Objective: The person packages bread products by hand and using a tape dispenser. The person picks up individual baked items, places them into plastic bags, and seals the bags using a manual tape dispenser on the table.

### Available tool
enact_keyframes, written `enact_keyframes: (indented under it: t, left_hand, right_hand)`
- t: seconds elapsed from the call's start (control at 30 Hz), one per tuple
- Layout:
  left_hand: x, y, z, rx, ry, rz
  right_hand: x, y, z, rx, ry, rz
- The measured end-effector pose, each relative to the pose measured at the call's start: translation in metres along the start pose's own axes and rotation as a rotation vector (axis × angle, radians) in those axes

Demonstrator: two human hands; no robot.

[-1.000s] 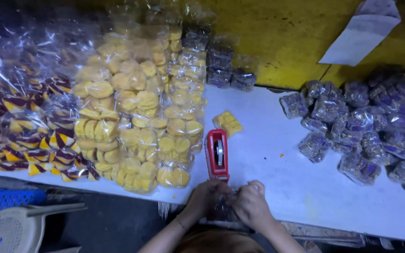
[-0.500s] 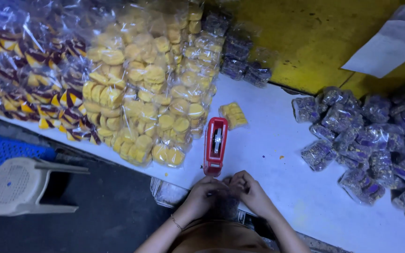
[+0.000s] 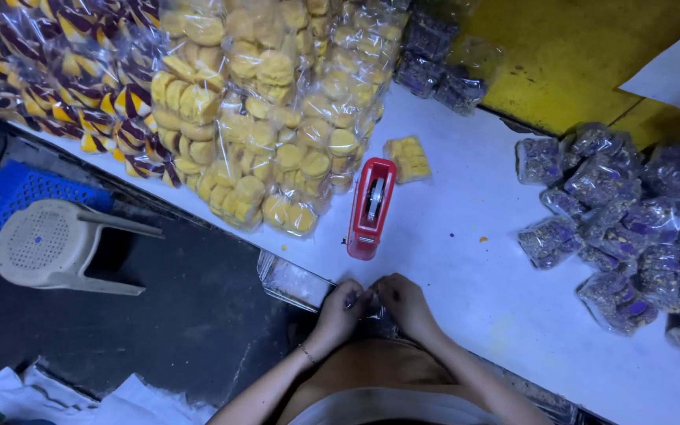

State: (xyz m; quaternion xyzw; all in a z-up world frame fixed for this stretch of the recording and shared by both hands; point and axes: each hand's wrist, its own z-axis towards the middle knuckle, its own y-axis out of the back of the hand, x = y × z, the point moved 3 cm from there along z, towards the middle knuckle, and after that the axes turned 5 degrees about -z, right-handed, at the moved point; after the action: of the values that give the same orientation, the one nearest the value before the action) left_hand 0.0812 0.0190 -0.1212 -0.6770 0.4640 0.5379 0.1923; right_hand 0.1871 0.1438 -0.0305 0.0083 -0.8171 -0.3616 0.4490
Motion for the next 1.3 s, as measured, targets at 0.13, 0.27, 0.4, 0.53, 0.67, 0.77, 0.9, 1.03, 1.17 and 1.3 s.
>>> enact_keyframes:
  t: [0.13,0.27,0.4,0.53,0.67,0.77,0.9,1.03,1.17,1.3]
  left_hand:
    - [-0.059,0.039,-0.008,-0.115,-0.122,-0.109]
    - [-0.088,0.066,-0.006,-0.089,-0.276,0.096]
    - [-0.09,0.085,0.0,0.005,-0.266,0.099]
    - [-0.09,0.102,0.012,0.033,-0.261,0.144]
    - [-0.107,0.104,0.031,0.084,-0.26,0.117]
    - [-0.141,0.095,0.025,0.274,-0.217,0.336]
    - [-0.206,0.077,0.014,0.811,-0.256,1.272]
    - [-0.163,0.081,-0.005,0.565,-0.536,0.809]
    - [-0.173,0.094,-0.005,0.167,-0.704,0.042]
    - [-0.164,0.068,0.0,0.195,-0.526,0.03]
  right_hand:
    - [-0.006,0.0,0.053,-0.076,-0.15,0.008]
    - [-0.003,-0.005,0.111,-0.308,-0.039,0.335]
    - [0.078,0.021,0.051,-0.338,-0.106,0.235]
    - [0.017,-0.009,0.042,-0.403,-0.137,-0.235]
    - [0.053,-0.006,0.013,-0.357,0.029,0.177]
    - [0.051,-0.02,0.004,-0.44,-0.001,0.332]
    - [0.091,0.001,-0.024,-0.555,-0.158,0.351]
    - [0.092,0.051,-0.04,-0.315,-0.021,0.229]
    - [0.019,0.193,-0.034,-0.718,-0.044,-0.493]
    - [-0.105,0.311,0.045,-1.011,-0.317,-1.034]
